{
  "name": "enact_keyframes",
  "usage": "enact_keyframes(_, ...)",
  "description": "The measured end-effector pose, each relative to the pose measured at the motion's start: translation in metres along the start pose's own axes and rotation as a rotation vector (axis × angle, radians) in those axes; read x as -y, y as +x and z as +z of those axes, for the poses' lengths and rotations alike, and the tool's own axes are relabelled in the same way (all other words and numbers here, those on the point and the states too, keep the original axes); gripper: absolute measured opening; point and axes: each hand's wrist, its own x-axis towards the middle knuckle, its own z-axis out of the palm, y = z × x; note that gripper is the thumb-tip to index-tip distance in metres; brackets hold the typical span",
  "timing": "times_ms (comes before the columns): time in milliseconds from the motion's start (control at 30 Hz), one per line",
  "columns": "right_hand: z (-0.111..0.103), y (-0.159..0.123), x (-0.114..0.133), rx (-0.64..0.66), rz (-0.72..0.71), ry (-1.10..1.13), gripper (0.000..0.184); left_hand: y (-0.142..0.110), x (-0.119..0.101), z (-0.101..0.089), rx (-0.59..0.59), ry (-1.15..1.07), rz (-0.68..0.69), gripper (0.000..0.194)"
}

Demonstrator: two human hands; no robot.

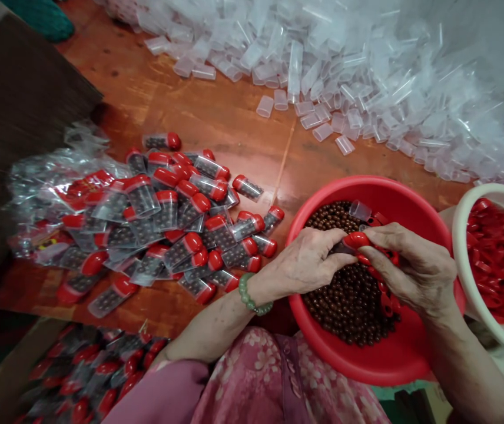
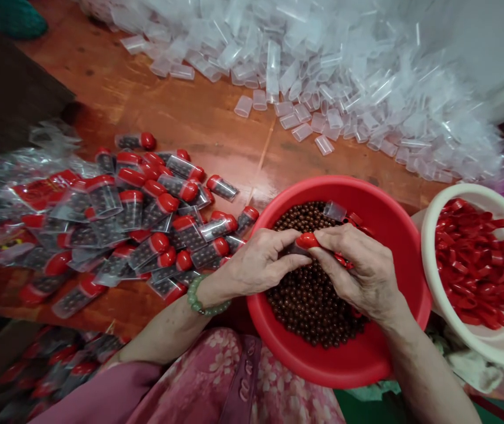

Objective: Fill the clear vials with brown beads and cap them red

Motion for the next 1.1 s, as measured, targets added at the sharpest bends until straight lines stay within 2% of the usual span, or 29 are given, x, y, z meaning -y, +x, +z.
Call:
enact_keyframes(200,-0.001,0.001,-0.002,0.035,-0.020,0.026,0.031,0.003,-0.002,-0.001,0.029,-0.004,-0.004,0.016)
enact_keyframes(433,-0.003,-0.004,0.000,0.016,0.072,-0.056,0.025,0.005,-0.002,-0.001,0.052,-0.001,0.003,0.020)
enact_keyframes(600,0.003,-0.008,0.003,-0.081,0.140,-0.108,0.022,0.005,0.000,0.000,0.052,0.011,0.001,0.020)
enact_keyframes(800,0.017,-0.017,0.004,-0.162,0.229,-0.031,0.018,0.003,-0.001,-0.001,0.040,-0.018,-0.016,0.024)
enact_keyframes(900,0.027,-0.021,-0.004,-0.256,0.161,0.002,0.019,0.004,0.001,-0.002,0.056,-0.103,-0.004,0.023)
enact_keyframes(1000,0.032,-0.020,-0.011,-0.228,-0.044,-0.039,0.035,0.004,0.003,-0.001,0.045,-0.281,0.001,0.021)
enact_keyframes(1100,0.031,-0.014,-0.011,-0.109,-0.120,-0.180,0.075,0.005,0.003,-0.001,0.064,-0.482,-0.067,0.019)
